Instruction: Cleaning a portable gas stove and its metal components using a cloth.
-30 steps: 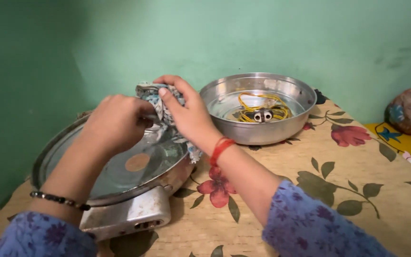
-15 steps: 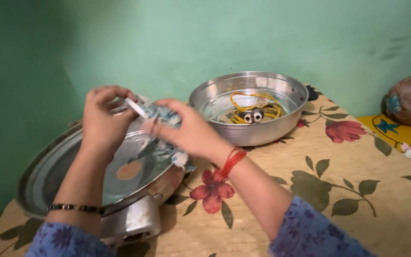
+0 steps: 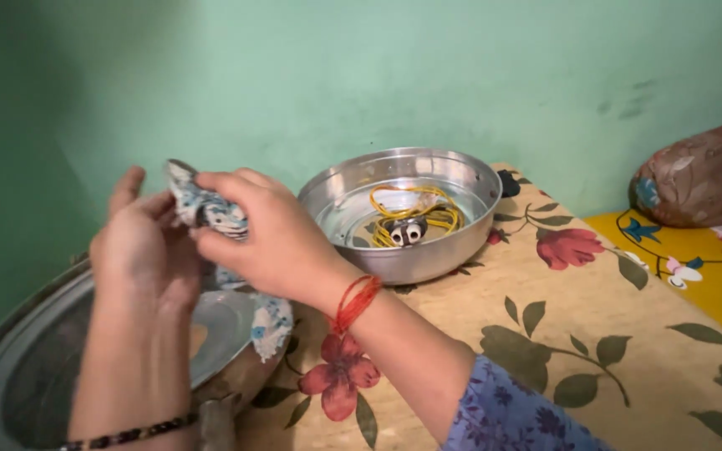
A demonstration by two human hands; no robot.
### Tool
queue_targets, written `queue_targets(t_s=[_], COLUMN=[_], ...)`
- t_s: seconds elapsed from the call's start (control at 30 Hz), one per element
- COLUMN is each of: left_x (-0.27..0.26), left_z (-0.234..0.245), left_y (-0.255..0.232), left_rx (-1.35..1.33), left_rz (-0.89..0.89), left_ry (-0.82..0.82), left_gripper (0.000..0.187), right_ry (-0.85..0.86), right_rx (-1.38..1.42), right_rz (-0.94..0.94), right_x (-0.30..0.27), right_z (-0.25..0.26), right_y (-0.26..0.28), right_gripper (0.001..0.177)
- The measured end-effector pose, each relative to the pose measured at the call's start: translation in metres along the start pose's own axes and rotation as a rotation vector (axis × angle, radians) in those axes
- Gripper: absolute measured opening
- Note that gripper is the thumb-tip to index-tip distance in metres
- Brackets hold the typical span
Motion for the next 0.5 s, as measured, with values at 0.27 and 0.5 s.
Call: queue_targets(t_s=[0.27, 0.5], left_x=[-0.014, -0.040], left_z=[-0.022, -0.018], left_y=[0.014, -0.012], left_rx=[0.032, 0.086], left_rz=[0.122, 0.118], left_ry=[-0.109, -0.324], left_gripper=[0.032, 0.030], right_ry=[0.139, 0.535], right_rx=[-0.133, -0.211], right_rz=[0.093, 0.145], right_x=[-0.008, -0.002], right_z=[0.005, 0.016], right_y=[-0.007, 0.005], right_gripper=[0.049, 0.038])
Point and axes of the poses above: each hand's wrist, its own x-axis towards the middle knuckle, its own z-axis out of the back of the hand, y = z × x, the point moved 2 cm from there along x, towards the middle knuckle, and after that the axes turned 10 degrees about -y, right-handed, at the moved point
